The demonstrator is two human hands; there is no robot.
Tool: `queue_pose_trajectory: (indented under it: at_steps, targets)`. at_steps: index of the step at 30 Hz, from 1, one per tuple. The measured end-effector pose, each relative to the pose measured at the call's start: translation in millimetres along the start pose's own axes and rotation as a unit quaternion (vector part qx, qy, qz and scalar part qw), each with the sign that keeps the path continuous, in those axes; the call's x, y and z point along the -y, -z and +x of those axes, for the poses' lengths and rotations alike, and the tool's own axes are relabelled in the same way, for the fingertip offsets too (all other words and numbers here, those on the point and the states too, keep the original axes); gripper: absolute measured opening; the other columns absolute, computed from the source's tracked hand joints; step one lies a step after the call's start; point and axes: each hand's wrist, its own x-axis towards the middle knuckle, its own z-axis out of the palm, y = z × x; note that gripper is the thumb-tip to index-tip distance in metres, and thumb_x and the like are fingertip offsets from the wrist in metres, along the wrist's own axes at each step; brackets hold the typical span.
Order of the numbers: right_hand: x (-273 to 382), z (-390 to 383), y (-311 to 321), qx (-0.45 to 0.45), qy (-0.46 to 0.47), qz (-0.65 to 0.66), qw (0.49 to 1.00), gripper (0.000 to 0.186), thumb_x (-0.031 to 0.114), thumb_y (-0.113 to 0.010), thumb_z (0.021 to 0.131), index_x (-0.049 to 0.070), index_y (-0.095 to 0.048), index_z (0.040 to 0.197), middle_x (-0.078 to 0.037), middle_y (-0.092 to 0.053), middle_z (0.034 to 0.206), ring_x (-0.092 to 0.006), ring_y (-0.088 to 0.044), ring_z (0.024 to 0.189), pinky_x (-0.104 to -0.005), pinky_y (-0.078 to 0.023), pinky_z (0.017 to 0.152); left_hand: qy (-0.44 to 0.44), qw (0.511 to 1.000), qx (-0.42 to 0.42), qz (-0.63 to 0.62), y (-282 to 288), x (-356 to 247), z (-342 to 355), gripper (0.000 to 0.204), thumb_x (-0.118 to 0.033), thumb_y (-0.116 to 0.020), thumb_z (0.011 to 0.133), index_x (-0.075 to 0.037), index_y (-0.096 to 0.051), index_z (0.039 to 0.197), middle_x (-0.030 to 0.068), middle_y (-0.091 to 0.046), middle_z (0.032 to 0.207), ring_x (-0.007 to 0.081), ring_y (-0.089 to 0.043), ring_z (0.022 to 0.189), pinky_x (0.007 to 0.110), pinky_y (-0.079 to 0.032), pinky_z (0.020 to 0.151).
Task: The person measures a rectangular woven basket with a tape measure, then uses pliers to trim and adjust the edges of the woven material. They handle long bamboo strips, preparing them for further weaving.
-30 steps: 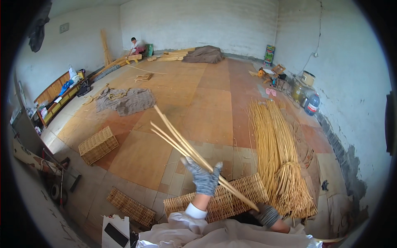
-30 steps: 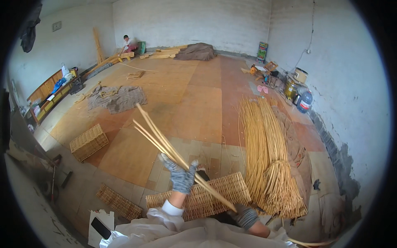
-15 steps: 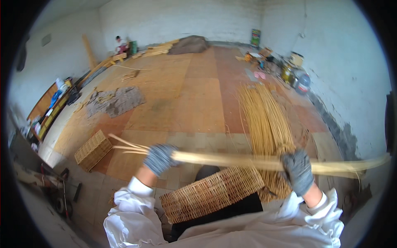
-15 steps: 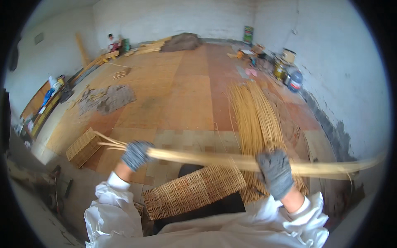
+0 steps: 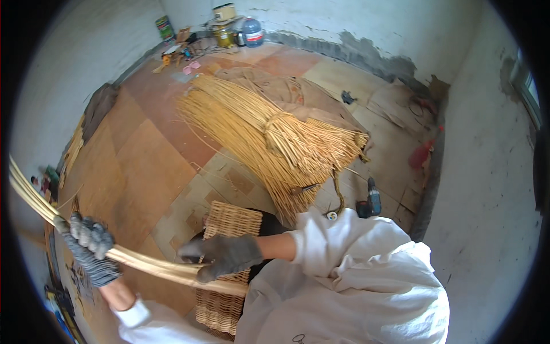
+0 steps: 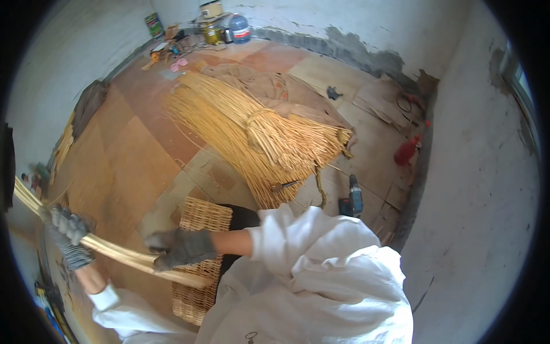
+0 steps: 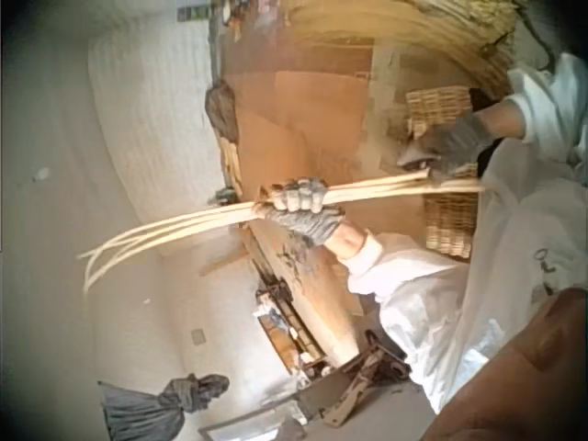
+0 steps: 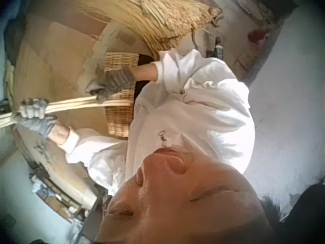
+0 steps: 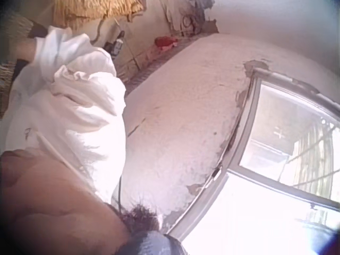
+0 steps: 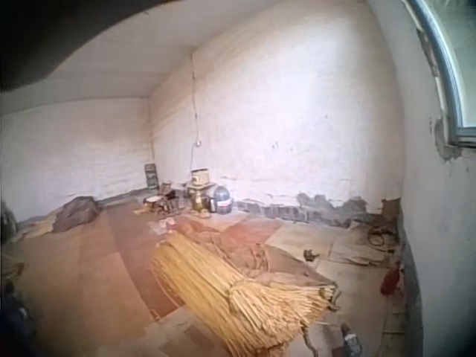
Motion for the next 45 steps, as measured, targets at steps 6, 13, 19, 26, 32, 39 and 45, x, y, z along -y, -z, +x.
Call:
queue_pose_trajectory:
  at_steps: [6,13,19,26,32,39,45]
  targets:
    - [-67.0,7.3,18.6,0.148,-0.018,0.337,0.93,0.026,0.014,-0.067,0.076,0.003,-0.051,0.094,-0.003,-0.055,0.071,-0.0133,-0.055,0.052,-0.0218,-0.045,0.044,-0.094,0.977,0.113,-0.155,-12.2,97.0,78.2,0.042,-0.044,-0.047,0.093,-0.011,-0.039,0.068,-0.0041,-0.034,0.048,0.0048,-0.031,0.036,0.018,-0.03,0.033]
    - [-102.8,-2.9,65.3,0.057,-0.04,0.407,0.911,0.029,0.031,-0.071,0.08,0.01,-0.052,0.088,0.004,-0.046,0.067,-0.0063,-0.048,0.052,-0.0207,-0.043,0.041,-0.175,0.935,-0.308,0.002,22.7,169.5,142.6,0.029,-0.025,-0.057,0.091,-0.003,-0.053,0.108,-0.0022,-0.054,0.075,0.0034,-0.044,0.053,0.018,-0.041,0.047]
    - [-107.8,-20.3,59.2,0.029,-0.063,0.465,0.883,0.036,0.033,-0.072,0.078,0.007,-0.053,0.096,0.001,-0.053,0.073,-0.0116,-0.052,0.053,-0.031,-0.047,0.044,-0.085,0.912,0.142,-0.374,53.8,209.1,152.3,0.037,-0.041,-0.051,0.092,-0.004,-0.047,0.089,-0.0047,-0.034,0.052,0.0035,-0.031,0.036,0.017,-0.034,0.032]
    - [-124.2,-44.1,91.7,-0.1,-0.185,0.166,0.963,0.036,0.037,-0.064,0.084,0.005,-0.059,0.1,-0.007,-0.056,0.063,-0.0197,-0.056,0.053,-0.0339,-0.047,0.05,0.017,0.979,-0.058,-0.197,55.4,254.0,160.3,0.043,-0.048,-0.054,0.088,-0.008,-0.048,0.073,-0.0011,-0.047,0.052,0.0083,-0.044,0.04,0.023,-0.045,0.042]
    - [-183.9,-67.5,202.3,-0.344,-0.289,-0.207,0.869,0.038,0.038,-0.057,0.087,0.002,-0.058,0.099,-0.013,-0.058,0.062,-0.0246,-0.056,0.054,-0.037,-0.047,0.053,0.101,0.795,-0.218,0.558,39.2,252.9,74.4,0.042,-0.03,-0.061,0.088,0.004,-0.058,0.112,0.0169,-0.062,0.102,0.0245,-0.058,0.096,0.034,-0.046,0.087]
    - [-268.2,-130.5,340.1,-0.279,-0.184,0.506,0.795,0.021,0.033,-0.063,0.086,0.016,-0.051,0.083,0.006,-0.04,0.052,-0.008,-0.033,0.035,-0.0246,-0.028,0.034,0.086,0.695,-0.362,0.615,12.7,244.7,-50.2,0.042,-0.03,-0.058,0.089,0.0,-0.052,0.118,0.0145,-0.061,0.1,0.0264,-0.059,0.089,0.036,-0.047,0.077]
    - [-416.9,-202.0,405.1,-0.36,-0.51,-0.254,0.739,0.021,0.025,-0.054,0.088,0.008,-0.066,0.089,-0.013,-0.065,0.084,-0.0265,-0.064,0.074,-0.0384,-0.05,0.061,0.127,0.528,-0.293,0.787,40.4,259.7,-87.7,0.05,-0.037,-0.056,0.089,0.003,-0.051,0.118,0.0228,-0.057,0.11,0.0361,-0.056,0.099,0.041,-0.047,0.084]
